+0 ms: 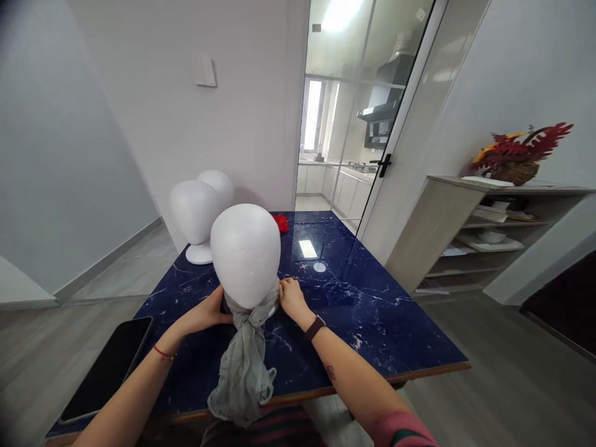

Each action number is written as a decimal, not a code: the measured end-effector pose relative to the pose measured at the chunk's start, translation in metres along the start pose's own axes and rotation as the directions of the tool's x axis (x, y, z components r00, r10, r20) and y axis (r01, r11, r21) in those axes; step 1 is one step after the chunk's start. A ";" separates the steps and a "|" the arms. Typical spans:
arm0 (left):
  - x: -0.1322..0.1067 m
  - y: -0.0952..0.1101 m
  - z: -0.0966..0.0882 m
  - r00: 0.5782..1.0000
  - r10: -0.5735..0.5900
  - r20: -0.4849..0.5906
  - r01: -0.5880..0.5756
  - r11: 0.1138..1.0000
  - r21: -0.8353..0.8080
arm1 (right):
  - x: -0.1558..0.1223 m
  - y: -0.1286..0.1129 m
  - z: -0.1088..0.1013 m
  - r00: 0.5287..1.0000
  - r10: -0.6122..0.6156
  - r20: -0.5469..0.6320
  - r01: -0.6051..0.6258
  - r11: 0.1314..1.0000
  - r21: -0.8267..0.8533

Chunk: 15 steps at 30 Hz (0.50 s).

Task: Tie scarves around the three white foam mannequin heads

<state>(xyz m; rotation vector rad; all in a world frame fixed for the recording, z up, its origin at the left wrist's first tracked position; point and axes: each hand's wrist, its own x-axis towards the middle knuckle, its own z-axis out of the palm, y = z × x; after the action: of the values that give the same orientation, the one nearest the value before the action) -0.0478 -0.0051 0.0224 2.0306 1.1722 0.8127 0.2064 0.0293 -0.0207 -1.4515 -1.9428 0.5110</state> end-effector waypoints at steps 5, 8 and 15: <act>0.006 -0.004 0.004 0.996 -0.054 -0.065 0.045 0.989 -0.139 | -0.001 -0.007 -0.001 0.990 0.133 0.041 -0.137 0.883 0.449; 0.015 0.004 0.001 0.996 -0.059 -0.070 0.048 0.987 -0.154 | -0.001 -0.017 -0.007 0.937 0.292 0.190 -0.329 0.562 0.759; 0.058 0.028 0.025 0.983 0.053 -0.177 -0.084 0.982 -0.168 | 0.009 -0.005 -0.019 0.877 0.447 0.177 -0.287 0.190 0.939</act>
<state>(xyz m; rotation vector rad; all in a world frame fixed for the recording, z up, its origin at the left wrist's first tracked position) 0.0090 0.0300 0.0398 1.8951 1.0860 1.1043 0.2145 0.0346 -0.0016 -0.9897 -0.7014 1.4659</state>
